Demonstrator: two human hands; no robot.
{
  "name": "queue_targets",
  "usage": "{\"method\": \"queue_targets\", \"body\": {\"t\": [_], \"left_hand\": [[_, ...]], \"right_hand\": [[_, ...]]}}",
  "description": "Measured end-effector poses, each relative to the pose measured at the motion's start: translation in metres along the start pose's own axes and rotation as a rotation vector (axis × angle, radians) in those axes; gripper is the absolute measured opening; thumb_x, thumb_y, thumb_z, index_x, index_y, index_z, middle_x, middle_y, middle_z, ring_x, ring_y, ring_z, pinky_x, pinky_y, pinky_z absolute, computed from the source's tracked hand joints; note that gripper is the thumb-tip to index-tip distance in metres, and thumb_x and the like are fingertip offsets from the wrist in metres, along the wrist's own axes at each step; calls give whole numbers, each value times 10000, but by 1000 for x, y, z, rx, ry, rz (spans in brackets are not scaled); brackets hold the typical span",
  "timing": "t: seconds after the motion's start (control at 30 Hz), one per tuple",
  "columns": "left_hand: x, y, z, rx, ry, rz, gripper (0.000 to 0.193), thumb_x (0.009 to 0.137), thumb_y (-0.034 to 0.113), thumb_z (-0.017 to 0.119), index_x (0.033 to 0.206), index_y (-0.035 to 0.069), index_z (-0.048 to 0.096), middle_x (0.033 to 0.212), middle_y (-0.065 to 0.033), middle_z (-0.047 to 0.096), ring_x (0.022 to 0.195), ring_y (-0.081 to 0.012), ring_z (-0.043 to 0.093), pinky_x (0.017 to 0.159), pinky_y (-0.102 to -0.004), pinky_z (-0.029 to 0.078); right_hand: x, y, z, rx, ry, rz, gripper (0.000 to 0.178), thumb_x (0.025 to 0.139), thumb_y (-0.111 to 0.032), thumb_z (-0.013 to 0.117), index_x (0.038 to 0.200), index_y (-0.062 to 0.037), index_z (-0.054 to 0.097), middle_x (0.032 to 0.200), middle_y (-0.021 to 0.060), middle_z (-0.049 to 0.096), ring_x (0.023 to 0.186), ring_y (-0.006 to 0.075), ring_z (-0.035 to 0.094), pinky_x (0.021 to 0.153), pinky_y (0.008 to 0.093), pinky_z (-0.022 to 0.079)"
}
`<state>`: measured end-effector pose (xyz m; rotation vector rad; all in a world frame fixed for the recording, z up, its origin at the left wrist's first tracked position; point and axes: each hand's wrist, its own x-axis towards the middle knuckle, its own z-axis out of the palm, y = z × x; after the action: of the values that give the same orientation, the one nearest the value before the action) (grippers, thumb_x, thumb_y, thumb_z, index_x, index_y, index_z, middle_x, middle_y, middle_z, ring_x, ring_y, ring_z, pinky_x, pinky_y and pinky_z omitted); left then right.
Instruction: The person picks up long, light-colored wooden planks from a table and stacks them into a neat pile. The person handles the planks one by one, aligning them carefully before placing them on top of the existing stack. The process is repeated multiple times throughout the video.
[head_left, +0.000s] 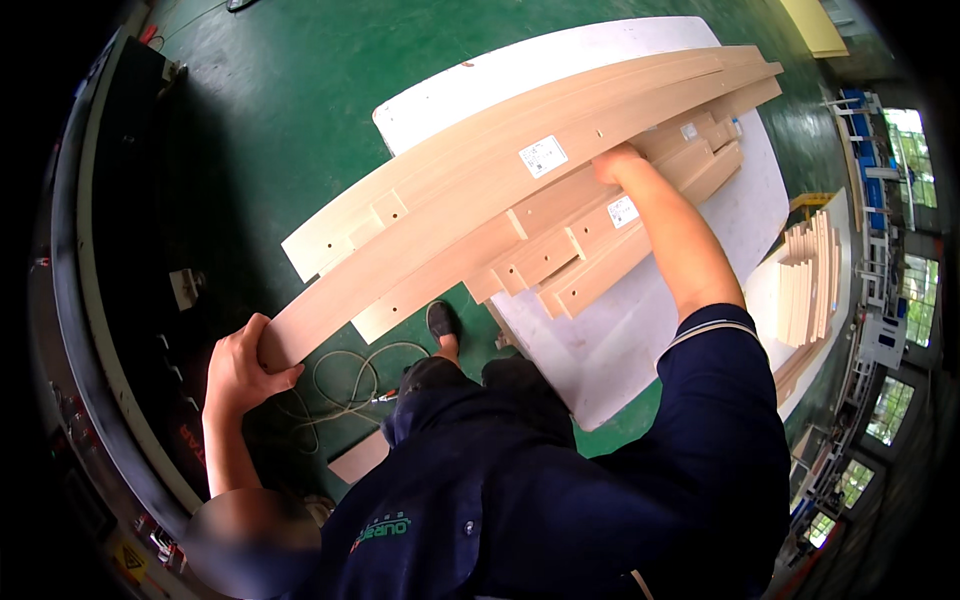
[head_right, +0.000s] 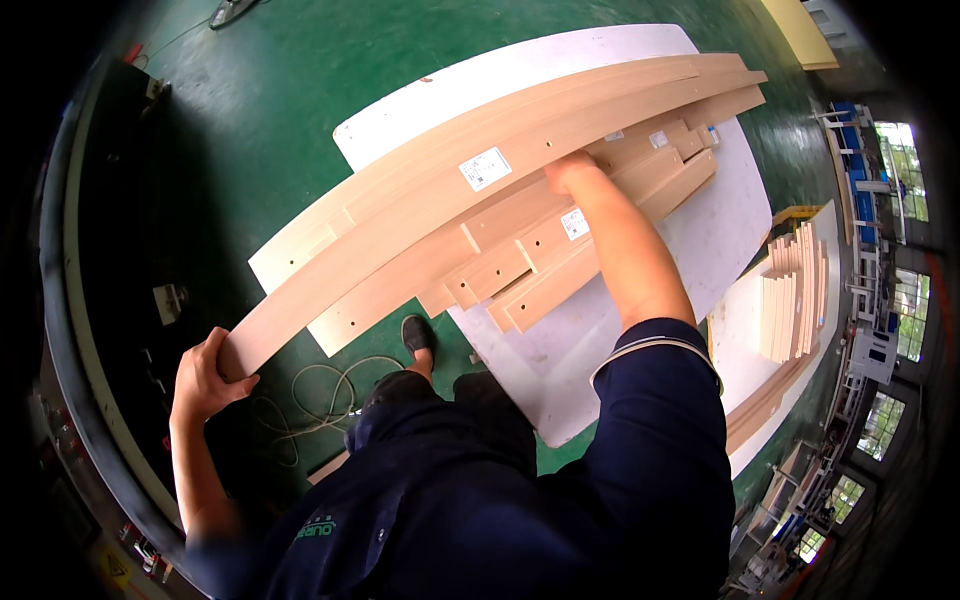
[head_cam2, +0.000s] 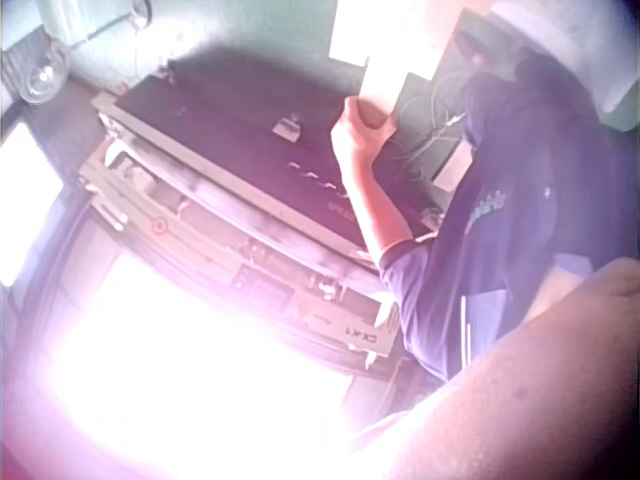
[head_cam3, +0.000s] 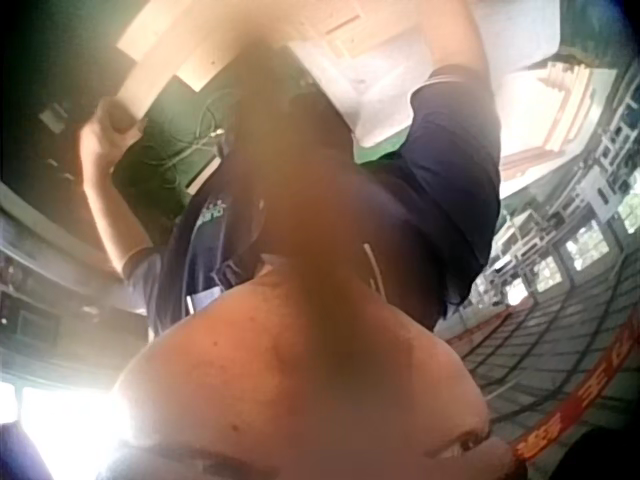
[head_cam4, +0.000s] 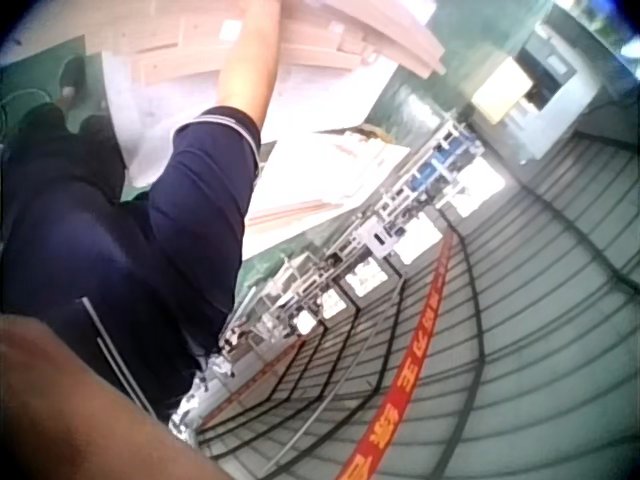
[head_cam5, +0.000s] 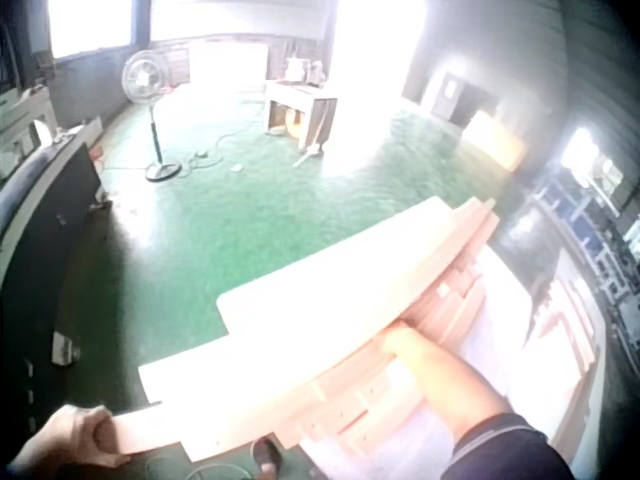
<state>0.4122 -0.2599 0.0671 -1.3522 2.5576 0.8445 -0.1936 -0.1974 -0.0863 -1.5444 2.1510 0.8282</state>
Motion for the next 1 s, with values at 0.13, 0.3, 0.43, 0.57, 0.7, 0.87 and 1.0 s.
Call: {"method": "queue_targets", "body": {"t": [0.13,0.3,0.43,0.57,0.7,0.87,1.0], "left_hand": [[-2,-4,14,-16,0,5,550,526,314,796,927,18,564,728,-185,623,658,-361,637,611,-391,511],[-5,-6,39,-12,11,93,482,569,318,792,879,31,561,718,-172,632,659,-358,643,598,-409,519],[-6,-14,62,-39,-38,61,506,567,313,800,916,27,570,728,-181,623,675,-366,634,626,-407,518],[3,-24,77,-29,-78,53,512,585,325,798,931,27,566,748,-182,630,711,-370,638,649,-416,516],[14,-34,95,15,-136,45,545,587,337,800,961,24,555,796,-187,641,770,-380,639,690,-428,518],[28,-45,109,59,-133,67,562,612,339,778,1014,30,536,870,-196,668,808,-388,654,707,-441,534],[38,-47,109,57,-111,17,600,615,349,781,1069,38,543,912,-196,675,853,-379,661,743,-436,536]], "right_hand": [[-5,1,2,152,-29,106,396,909,-175,512,1289,-94,589,1380,149,537,1274,297,513,1042,387,440],[-27,5,13,131,34,-3,505,964,-364,467,1388,-94,512,1476,150,440,1370,288,403,1129,388,329],[-64,8,15,202,60,-12,648,968,-528,446,1442,-86,453,1542,146,351,1444,298,281,1191,429,200],[-121,7,5,282,236,-36,580,946,-446,543,1383,-66,516,1490,158,428,1412,317,334,1169,434,255],[-182,-24,-9,520,522,-219,413,894,-252,654,1241,-35,595,1306,166,582,1315,334,446,1105,428,350],[-234,-57,-5,671,602,-278,350,863,-182,676,1174,-33,612,1237,149,601,1232,341,498,1065,427,384],[-261,-74,12,760,621,-294,343,845,-151,683,1155,-20,613,1205,148,609,1183,339,525,1023,425,420]]}}
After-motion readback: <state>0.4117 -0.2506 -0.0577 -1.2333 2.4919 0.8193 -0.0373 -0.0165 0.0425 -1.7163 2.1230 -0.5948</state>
